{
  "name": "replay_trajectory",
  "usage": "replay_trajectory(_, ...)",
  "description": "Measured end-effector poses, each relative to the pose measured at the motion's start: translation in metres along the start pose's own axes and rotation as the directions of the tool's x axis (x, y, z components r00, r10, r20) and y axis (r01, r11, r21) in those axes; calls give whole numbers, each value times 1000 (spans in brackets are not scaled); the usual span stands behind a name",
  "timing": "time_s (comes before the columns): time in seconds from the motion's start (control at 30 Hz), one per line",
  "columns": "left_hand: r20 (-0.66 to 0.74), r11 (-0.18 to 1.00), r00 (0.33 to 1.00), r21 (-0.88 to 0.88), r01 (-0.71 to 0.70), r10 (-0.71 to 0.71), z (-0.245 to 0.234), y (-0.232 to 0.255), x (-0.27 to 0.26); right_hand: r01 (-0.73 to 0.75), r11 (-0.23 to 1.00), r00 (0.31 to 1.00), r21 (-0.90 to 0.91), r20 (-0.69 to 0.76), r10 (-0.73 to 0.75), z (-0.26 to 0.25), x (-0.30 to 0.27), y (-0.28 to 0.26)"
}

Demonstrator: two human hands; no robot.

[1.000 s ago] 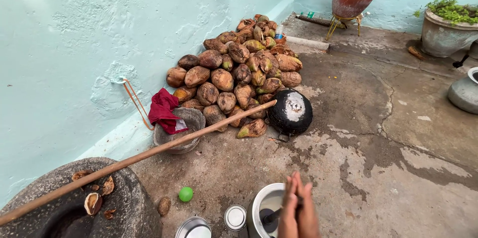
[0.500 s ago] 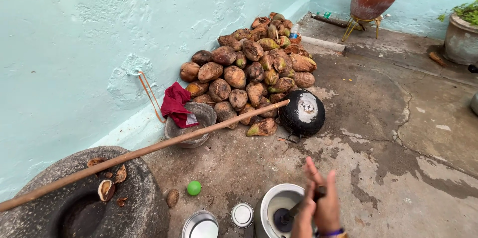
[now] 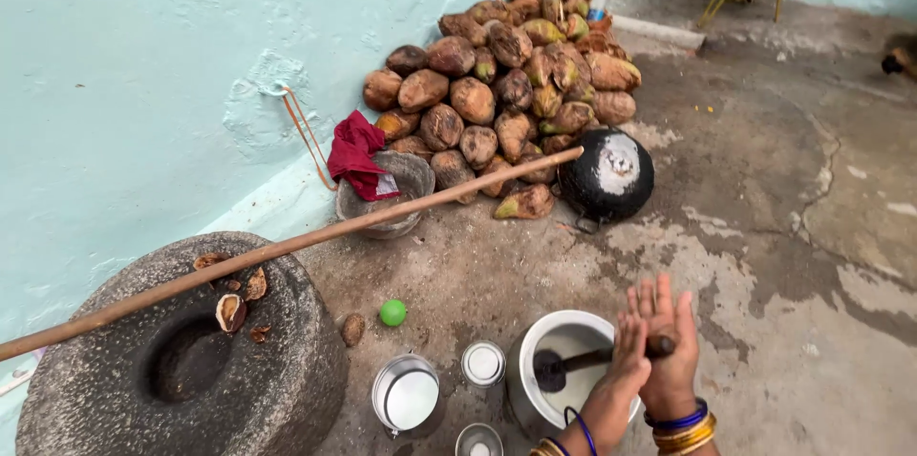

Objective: The recorder is using a wooden tool to churn liquid inside a metal pot.

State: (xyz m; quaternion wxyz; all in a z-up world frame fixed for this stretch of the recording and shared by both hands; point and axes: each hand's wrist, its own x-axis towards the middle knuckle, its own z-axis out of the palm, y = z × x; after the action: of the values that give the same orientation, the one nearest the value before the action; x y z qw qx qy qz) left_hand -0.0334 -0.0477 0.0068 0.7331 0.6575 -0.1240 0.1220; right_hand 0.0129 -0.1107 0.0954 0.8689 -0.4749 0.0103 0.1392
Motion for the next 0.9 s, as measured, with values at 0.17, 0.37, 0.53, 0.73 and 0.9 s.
replay_trajectory(0.17,-242,977,956,96,190,-163,-49,47,23,220,880,904,-421,427,-22,-20,-61,57)
replay_trajectory(0.37,-57,984,982,-29,178,-180,-1,46,-4,109,976,985,-188,151,-81,0,4,15)
replay_trajectory(0.53,-256,997,965,-59,41,-55,-46,64,9,231,869,914,-438,404,-40,-1,-68,60)
replay_trajectory(0.73,-132,968,963,-114,222,-236,7,41,-17,143,963,980,-230,168,-105,-3,-19,29)
replay_trajectory(0.9,-273,997,962,79,0,22,-36,46,9,285,828,939,-482,316,-140,-19,-38,77)
